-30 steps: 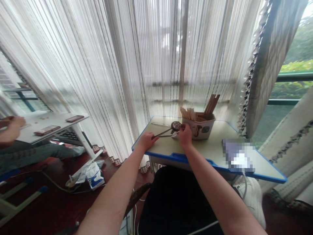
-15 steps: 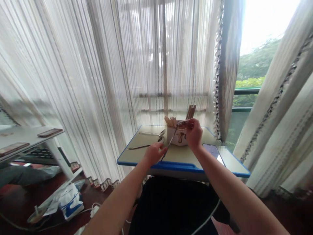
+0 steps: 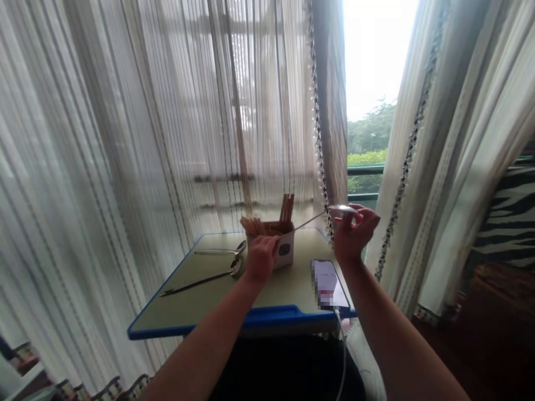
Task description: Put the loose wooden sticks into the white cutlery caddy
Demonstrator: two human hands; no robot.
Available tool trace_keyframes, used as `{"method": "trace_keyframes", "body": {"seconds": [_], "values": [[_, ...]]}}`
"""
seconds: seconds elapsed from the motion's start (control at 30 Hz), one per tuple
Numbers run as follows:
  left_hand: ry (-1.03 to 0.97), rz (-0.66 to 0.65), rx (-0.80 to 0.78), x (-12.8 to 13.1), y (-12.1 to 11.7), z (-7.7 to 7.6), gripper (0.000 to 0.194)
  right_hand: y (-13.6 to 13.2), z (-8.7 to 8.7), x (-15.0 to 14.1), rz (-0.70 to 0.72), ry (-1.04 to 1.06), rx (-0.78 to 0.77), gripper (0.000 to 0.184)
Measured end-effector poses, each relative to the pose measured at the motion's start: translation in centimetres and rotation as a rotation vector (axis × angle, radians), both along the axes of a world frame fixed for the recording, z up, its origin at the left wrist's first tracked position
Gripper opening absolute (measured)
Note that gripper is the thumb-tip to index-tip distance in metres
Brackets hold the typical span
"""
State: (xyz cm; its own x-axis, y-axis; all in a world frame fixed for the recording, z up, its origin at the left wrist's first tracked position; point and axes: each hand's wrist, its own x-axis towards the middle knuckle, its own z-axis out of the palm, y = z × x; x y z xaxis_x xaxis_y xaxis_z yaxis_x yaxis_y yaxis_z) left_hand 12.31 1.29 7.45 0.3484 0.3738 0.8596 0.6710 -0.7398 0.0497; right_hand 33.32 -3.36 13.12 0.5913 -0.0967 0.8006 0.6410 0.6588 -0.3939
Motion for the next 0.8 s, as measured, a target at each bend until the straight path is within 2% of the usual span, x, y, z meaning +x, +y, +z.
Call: {"method": "trace_keyframes", "body": {"seconds": [0.13, 0.27, 0.4, 0.47, 0.6, 0.8], "values": [[0.054, 0.071, -0.026, 2.5, 2.1, 2.6, 0.023, 1.5, -0.7, 2.7, -0.070, -0.066, -0.069, 0.017], [0.125, 0.153, -0.136, 4.5, 4.0, 3.6, 0.020, 3.2, -1.5, 4.6, -0.165, -0.080, -0.062, 0.018], [0.163, 0.178, -0.248, 5.3, 4.9, 3.2, 0.023, 4.2, -2.3, 4.8, -0.163, -0.201, -0.067, 0.021], [0.175, 0.164, -0.256, 5.2, 4.9, 2.8, 0.023, 4.6, -3.0, 4.3, -0.149, -0.277, -0.085, 0.023], [0.138, 0.069, -0.114, 5.0, 4.5, 1.9, 0.023, 5.4, -4.3, 3.3, -0.116, -0.367, -0.123, 0.026], [0.140, 0.013, 0.030, 5.3, 4.5, 0.0, 0.020, 6.8, -5.2, 3.8, -0.088, -0.329, -0.146, 0.022]]}}
